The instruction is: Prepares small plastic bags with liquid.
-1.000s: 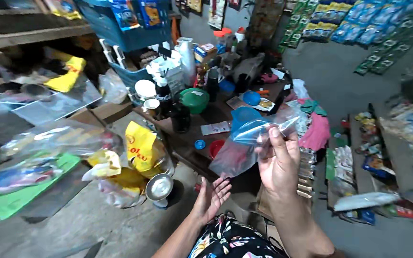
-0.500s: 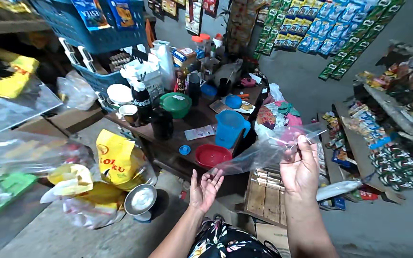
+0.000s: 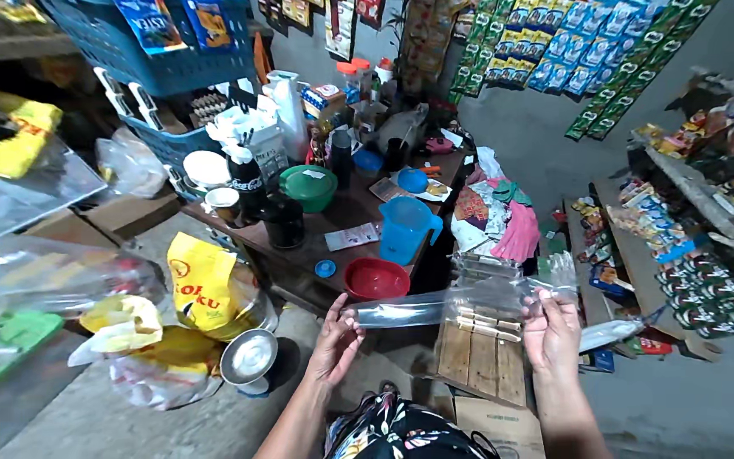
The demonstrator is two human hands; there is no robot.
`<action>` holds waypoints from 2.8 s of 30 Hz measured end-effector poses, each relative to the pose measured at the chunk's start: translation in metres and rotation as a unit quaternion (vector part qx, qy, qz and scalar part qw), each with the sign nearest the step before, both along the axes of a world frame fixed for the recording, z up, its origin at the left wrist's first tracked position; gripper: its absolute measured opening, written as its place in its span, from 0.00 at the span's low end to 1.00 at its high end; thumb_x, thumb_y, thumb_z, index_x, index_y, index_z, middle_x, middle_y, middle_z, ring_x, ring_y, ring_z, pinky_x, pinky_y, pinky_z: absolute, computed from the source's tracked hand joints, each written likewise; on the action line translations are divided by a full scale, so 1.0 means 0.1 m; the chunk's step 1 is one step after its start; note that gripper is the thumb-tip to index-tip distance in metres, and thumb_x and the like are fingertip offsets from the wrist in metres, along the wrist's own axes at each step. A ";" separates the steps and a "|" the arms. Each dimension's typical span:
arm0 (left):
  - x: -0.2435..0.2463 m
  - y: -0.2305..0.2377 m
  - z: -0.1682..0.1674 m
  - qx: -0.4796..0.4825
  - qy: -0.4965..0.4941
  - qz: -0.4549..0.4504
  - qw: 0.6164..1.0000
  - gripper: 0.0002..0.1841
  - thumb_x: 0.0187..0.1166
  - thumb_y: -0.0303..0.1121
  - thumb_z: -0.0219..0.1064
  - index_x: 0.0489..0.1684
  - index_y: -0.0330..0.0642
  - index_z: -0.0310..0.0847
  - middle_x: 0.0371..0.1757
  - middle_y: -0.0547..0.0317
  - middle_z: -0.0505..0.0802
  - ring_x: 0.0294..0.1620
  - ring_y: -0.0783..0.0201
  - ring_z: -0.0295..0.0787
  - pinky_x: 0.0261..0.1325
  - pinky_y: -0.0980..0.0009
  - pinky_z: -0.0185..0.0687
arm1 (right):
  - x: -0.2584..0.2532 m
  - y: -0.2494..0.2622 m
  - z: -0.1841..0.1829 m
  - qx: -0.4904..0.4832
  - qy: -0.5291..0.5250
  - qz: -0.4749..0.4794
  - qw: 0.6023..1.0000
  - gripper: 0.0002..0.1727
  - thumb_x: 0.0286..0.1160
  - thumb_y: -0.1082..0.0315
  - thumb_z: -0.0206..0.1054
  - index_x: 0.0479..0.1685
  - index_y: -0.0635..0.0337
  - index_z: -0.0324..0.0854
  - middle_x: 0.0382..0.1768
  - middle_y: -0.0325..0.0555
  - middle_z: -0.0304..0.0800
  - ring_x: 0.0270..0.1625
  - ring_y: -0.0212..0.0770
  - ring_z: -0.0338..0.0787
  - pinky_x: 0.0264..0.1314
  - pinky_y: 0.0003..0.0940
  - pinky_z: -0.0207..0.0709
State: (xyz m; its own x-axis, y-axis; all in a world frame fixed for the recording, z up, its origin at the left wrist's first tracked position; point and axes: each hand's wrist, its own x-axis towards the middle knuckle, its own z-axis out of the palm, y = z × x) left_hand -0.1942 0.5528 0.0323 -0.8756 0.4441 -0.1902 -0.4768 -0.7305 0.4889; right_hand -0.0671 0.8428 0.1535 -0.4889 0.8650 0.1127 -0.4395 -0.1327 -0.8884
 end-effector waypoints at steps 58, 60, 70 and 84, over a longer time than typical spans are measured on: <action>-0.36 0.76 2.07 -0.644 0.580 0.133 0.481 0.10 0.84 0.28 0.66 0.54 0.40 0.92 0.52 0.47 0.94 0.54 0.68 0.89 0.57 0.81 0.80 | -2.05 0.20 -0.18 0.384 0.083 0.529 0.752 0.34 0.77 0.57 0.66 0.81 0.61 0.64 0.69 0.52 0.83 0.41 0.23 0.83 0.39 0.18 0.77; -0.45 0.84 2.07 -0.649 0.569 0.122 0.489 0.10 0.84 0.29 0.66 0.54 0.41 0.92 0.52 0.48 0.93 0.54 0.70 0.88 0.58 0.81 0.80 | -2.26 0.29 -0.41 0.409 0.009 0.567 0.715 0.40 0.65 0.69 0.73 0.84 0.66 0.66 0.77 0.60 0.76 0.44 0.31 0.86 0.39 0.24 0.79; -0.71 1.17 1.43 -0.696 0.497 0.089 0.510 0.11 0.77 0.31 0.68 0.48 0.40 0.94 0.50 0.48 0.93 0.41 0.71 0.90 0.47 0.82 0.85 | -2.49 0.39 -1.30 0.466 -0.155 0.595 0.637 0.14 0.78 0.76 0.61 0.55 0.74 0.86 0.62 0.64 0.87 0.64 0.52 0.89 0.71 0.39 0.79; -1.12 1.31 0.68 -0.696 0.424 -0.041 0.579 0.15 0.67 0.21 0.72 0.52 0.34 0.93 0.52 0.44 0.92 0.35 0.60 0.91 0.42 0.67 0.89 | -2.67 1.20 -1.34 0.280 -0.252 0.348 0.858 0.27 0.89 0.56 0.52 0.64 0.76 0.76 0.52 0.52 0.87 0.55 0.29 0.86 0.63 0.27 0.79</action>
